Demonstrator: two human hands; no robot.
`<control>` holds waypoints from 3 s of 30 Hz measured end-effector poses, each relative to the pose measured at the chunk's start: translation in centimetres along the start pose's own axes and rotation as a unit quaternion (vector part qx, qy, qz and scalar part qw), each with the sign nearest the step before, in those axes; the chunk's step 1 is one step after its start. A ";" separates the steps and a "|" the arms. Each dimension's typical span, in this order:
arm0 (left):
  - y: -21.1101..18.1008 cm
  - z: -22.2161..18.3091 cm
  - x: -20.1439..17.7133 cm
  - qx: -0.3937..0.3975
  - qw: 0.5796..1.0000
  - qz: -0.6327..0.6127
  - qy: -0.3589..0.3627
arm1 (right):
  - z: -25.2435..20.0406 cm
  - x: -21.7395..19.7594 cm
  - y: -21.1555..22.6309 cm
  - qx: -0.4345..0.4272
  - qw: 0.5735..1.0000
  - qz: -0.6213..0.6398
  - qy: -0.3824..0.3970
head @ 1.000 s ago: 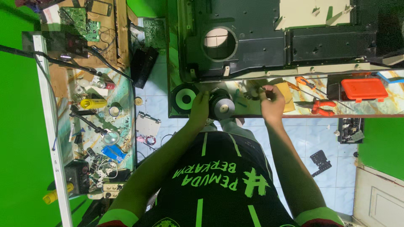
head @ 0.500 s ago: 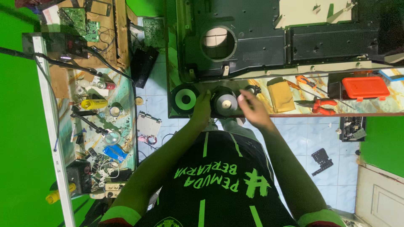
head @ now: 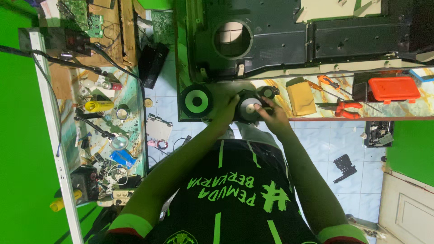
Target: The person wipes the internal plastic casing of a keyboard with a cloth and then seats a speaker into its circular mount.
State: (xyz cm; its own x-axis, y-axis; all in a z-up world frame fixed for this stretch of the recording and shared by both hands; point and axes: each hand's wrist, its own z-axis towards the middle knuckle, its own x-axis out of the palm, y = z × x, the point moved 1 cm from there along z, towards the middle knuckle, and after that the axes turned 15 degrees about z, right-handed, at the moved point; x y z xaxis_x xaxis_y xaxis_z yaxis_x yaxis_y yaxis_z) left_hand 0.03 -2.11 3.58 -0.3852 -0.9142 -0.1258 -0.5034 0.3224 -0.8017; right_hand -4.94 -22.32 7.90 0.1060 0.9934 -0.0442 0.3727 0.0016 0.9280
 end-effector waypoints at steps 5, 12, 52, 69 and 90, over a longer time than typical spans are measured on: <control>-0.3 1.1 2.2 -0.016 0.997 0.016 0.071 | 0.2 -2.6 -1.7 0.025 1.000 -0.008 -0.001; 2.9 1.7 4.7 -0.051 0.984 -0.105 0.137 | 0.2 -5.9 -1.9 0.029 0.998 0.006 0.046; -1.9 3.6 5.4 0.279 0.779 0.509 -0.238 | 1.8 -7.5 0.2 -0.118 0.964 -0.220 0.096; -2.9 6.4 8.8 0.177 0.783 0.533 -0.266 | 3.5 -8.4 0.3 -0.031 0.961 -0.244 0.126; -5.4 0.7 6.8 0.283 0.779 0.496 -0.259 | 6.3 -9.0 1.7 -0.165 0.936 -0.257 0.176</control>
State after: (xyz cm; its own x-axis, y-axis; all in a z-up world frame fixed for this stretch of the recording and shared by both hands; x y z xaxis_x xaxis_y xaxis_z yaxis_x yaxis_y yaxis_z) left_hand 0.62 -10.21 6.65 0.0701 -0.3084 -0.9487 0.3212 0.9073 -0.2712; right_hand 0.56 -32.03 7.52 -0.3406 0.8281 -0.4453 -0.0193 0.4673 0.8839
